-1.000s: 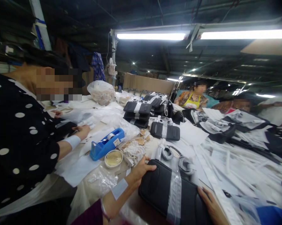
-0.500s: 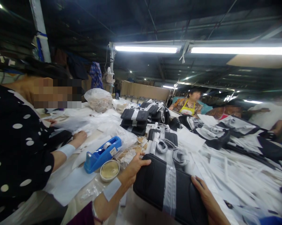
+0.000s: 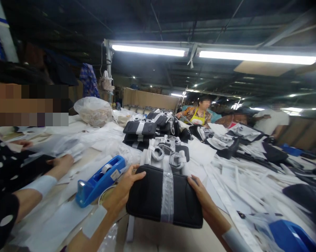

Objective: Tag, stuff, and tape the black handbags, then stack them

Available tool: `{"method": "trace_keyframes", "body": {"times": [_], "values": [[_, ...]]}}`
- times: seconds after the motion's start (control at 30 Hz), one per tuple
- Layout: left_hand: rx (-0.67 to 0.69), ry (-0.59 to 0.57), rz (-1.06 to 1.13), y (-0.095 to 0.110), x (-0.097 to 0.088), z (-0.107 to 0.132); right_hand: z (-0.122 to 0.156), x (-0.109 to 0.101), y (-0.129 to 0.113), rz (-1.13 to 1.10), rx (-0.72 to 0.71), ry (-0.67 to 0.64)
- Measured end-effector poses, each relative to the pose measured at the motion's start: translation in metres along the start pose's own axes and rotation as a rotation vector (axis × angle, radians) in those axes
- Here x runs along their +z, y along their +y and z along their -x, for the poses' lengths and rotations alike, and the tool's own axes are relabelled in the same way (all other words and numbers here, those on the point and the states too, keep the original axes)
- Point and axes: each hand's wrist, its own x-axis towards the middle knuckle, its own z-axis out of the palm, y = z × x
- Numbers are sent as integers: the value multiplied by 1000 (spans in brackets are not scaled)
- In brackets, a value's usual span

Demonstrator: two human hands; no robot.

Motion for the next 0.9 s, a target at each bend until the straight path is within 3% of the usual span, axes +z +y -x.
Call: {"method": "trace_keyframes", "body": {"times": [0.2, 0.37, 0.5, 0.67, 0.77, 0.9], "values": [[-37, -12, -47, -3, -7, -13, -11, 3, 11, -35, -4, -10], [-28, -35, -66, 10, 24, -58, -49, -12, -6, -58, -69, 18], [33, -78, -61, 29, 67, -124, -111, -30, -43, -20, -167, 68], [101, -125, -36, 38, 114, -233, -212, -43, -105, 18, -243, 60], [106, -142, -43, 31, 128, -293, -272, -44, -127, 24, -260, 27], [76, -133, -88, 12, 124, -350, -330, -39, -124, 45, -277, 7]]}}
